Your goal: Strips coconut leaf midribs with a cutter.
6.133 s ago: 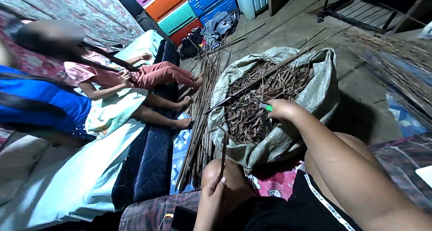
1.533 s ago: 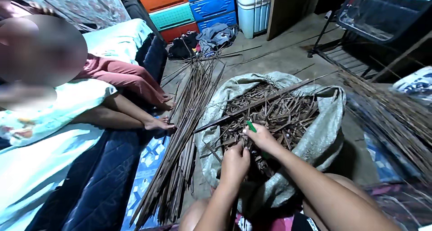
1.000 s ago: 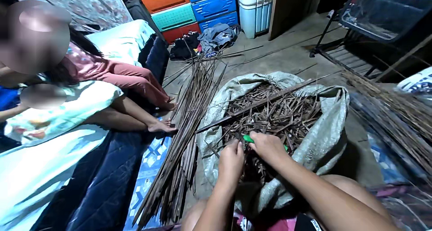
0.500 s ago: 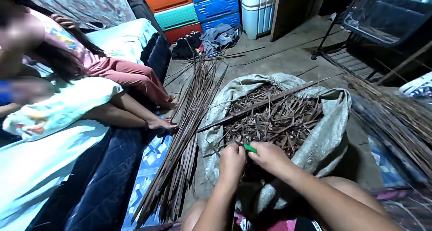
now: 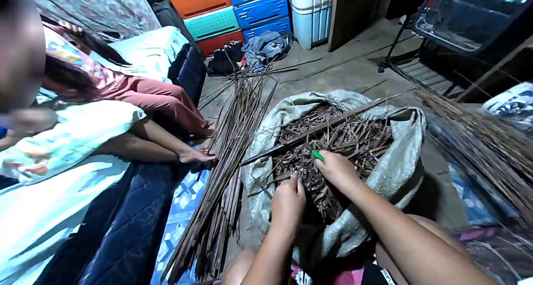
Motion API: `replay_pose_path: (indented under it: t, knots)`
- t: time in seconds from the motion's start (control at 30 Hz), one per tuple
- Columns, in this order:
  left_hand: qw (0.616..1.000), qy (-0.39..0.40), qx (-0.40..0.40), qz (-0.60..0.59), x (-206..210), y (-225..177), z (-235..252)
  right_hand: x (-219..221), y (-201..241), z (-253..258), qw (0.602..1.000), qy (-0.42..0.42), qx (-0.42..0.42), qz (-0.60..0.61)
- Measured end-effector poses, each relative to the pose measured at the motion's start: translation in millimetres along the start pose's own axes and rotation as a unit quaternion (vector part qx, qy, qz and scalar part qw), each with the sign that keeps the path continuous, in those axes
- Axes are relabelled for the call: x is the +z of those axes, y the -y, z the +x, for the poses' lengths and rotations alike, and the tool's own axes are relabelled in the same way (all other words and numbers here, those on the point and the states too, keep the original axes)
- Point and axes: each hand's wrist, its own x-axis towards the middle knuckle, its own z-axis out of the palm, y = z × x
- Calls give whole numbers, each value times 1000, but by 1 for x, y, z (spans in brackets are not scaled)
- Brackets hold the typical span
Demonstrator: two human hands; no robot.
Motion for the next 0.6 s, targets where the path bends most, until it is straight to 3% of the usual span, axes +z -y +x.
replay_pose_path:
  t: [0.13, 0.27, 0.43, 0.5, 0.6]
  knots:
    - [998, -5, 27, -53, 3, 2, -2, 19, -5, 3, 962, 39, -91, 254]
    - [998, 10, 23, -53, 4, 2, -4, 21, -5, 9, 925, 48, -30, 376]
    - [998, 28, 16, -47, 1, 2, -5, 16, -11, 15, 920, 42, 12, 389]
    - [998, 30, 22, -50, 0, 2, -5, 18, -8, 10, 927, 73, -11, 369]
    - [997, 30, 39, -57, -1, 0, -8, 26, -4, 10, 902, 69, -42, 425]
